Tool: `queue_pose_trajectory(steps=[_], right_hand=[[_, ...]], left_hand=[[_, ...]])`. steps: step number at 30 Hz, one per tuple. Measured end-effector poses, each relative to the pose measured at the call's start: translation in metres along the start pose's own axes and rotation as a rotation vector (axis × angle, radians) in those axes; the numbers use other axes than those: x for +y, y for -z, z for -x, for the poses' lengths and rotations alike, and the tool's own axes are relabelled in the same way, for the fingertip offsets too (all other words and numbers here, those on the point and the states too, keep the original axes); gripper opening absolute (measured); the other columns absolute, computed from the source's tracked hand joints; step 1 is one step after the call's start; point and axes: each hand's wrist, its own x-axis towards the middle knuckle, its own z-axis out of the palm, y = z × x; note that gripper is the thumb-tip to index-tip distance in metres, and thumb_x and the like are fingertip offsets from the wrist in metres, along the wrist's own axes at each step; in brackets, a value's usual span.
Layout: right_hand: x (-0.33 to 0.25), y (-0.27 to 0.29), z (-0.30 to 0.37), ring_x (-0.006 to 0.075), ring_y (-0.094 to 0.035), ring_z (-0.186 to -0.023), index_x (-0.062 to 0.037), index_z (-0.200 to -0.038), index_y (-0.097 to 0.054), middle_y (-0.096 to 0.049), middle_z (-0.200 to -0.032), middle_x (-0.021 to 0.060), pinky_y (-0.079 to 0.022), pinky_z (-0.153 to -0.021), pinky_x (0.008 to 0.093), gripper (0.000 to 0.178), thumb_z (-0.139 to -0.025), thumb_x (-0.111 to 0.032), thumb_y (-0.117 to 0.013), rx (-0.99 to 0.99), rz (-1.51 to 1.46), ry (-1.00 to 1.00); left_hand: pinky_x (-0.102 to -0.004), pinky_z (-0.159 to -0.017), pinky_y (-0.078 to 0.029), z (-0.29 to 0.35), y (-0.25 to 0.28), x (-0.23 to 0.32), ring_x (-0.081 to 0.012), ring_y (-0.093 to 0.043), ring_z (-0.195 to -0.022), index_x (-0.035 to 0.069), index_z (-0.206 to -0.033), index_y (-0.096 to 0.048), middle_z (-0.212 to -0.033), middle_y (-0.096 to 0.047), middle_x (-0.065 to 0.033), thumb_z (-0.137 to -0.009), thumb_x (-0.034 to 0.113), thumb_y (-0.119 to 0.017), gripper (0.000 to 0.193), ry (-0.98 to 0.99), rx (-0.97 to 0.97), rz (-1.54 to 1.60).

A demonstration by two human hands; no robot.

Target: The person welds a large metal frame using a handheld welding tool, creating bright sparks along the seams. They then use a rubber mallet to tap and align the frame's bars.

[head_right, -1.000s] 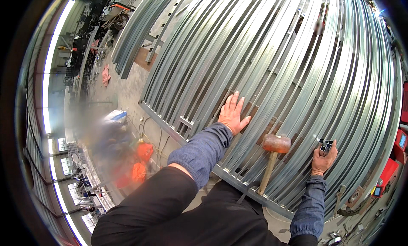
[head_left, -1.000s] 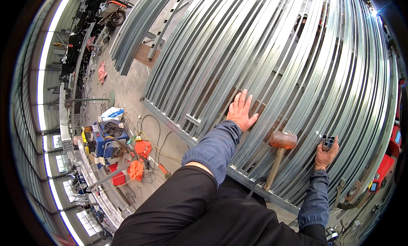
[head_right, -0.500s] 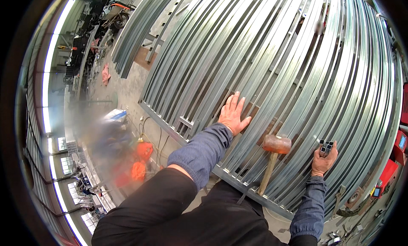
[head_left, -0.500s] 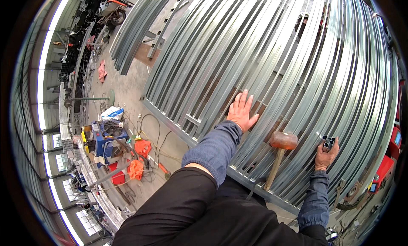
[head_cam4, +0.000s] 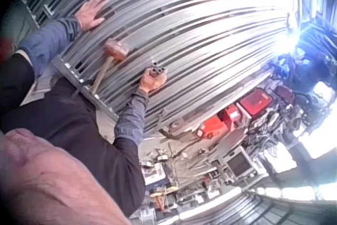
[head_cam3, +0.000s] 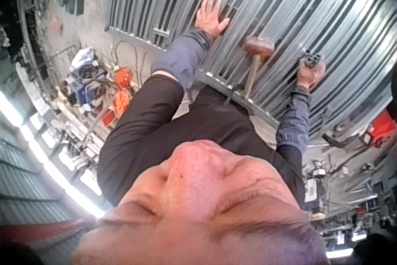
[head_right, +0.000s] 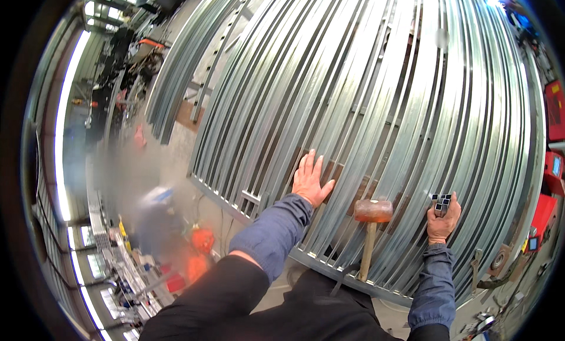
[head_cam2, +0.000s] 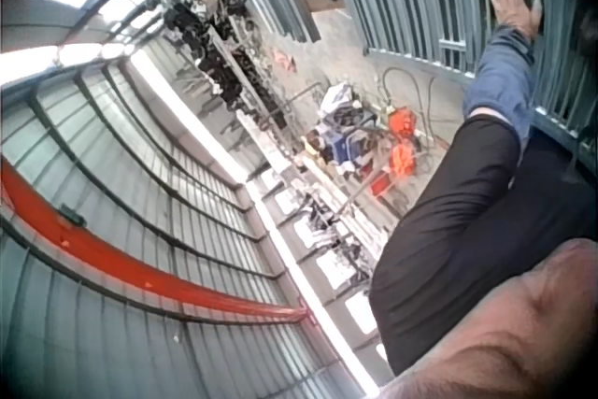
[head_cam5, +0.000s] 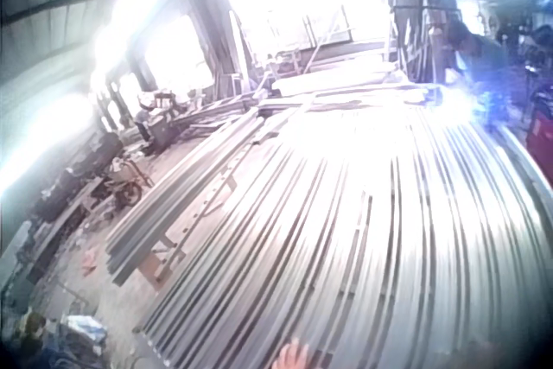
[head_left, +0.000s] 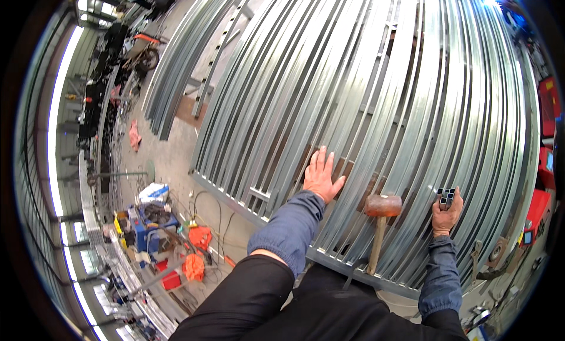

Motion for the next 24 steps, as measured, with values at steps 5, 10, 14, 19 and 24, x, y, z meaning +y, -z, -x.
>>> queue_pose_trajectory(steps=[5, 10, 14, 19, 24], right_hand=[[-0.001, 0.001, -0.001, 0.0399, -0.063, -0.107, -0.0054, -0.157, -0.055, -0.065, -0.116, 0.0168, -0.051, -0.099, 0.0509, 0.081, -0.081, -0.010, -0.082, -0.014, 0.029, 0.008], [0.005, 0.001, 0.000, 0.0414, -0.062, -0.108, -0.0054, -0.156, -0.056, -0.065, -0.116, 0.0168, -0.050, -0.101, 0.0524, 0.088, -0.072, -0.011, -0.080, -0.007, 0.044, 0.007], [0.002, 0.009, -0.005, 0.0404, -0.064, -0.106, -0.0068, -0.155, -0.057, -0.066, -0.114, 0.0158, -0.050, -0.098, 0.0503, 0.086, -0.074, -0.013, -0.083, 0.002, 0.062, 0.033], [0.001, 0.011, -0.011, 0.0353, -0.064, -0.100, -0.0103, -0.159, -0.053, -0.065, -0.112, 0.0115, -0.050, -0.094, 0.0482, 0.088, -0.076, -0.013, -0.085, 0.023, 0.064, 0.064], [-0.001, 0.008, -0.009, 0.0379, -0.064, -0.105, -0.0083, -0.158, -0.055, -0.066, -0.115, 0.0140, -0.050, -0.097, 0.0492, 0.088, -0.075, -0.014, -0.083, 0.007, 0.063, 0.043]], left_hand=[[-0.0575, -0.123, -0.035, -0.002, 0.000, 0.001, -0.0421, -0.026, -0.162, 0.006, -0.167, -0.038, -0.180, -0.021, -0.0194, -0.093, 0.051, -0.075, 0.095, -0.014, 0.004, 0.012], [-0.0564, -0.124, -0.035, -0.004, -0.003, 0.003, -0.0428, -0.027, -0.161, 0.004, -0.165, -0.041, -0.179, -0.023, -0.0210, -0.090, 0.048, -0.079, 0.094, -0.027, 0.012, 0.018], [-0.0577, -0.127, -0.031, -0.004, -0.004, 0.010, -0.0460, -0.026, -0.161, 0.002, -0.165, -0.041, -0.179, -0.022, -0.0218, -0.092, 0.048, -0.078, 0.093, -0.009, -0.018, 0.006], [-0.0579, -0.124, -0.035, -0.001, -0.011, 0.007, -0.0444, -0.029, -0.160, 0.004, -0.164, -0.041, -0.178, -0.024, -0.0208, -0.090, 0.047, -0.080, 0.094, -0.058, 0.029, -0.022], [-0.0581, -0.127, -0.032, -0.004, 0.001, 0.011, -0.0463, -0.027, -0.161, 0.000, -0.164, -0.041, -0.178, -0.023, -0.0234, -0.092, 0.047, -0.078, 0.094, -0.018, -0.034, 0.009]])
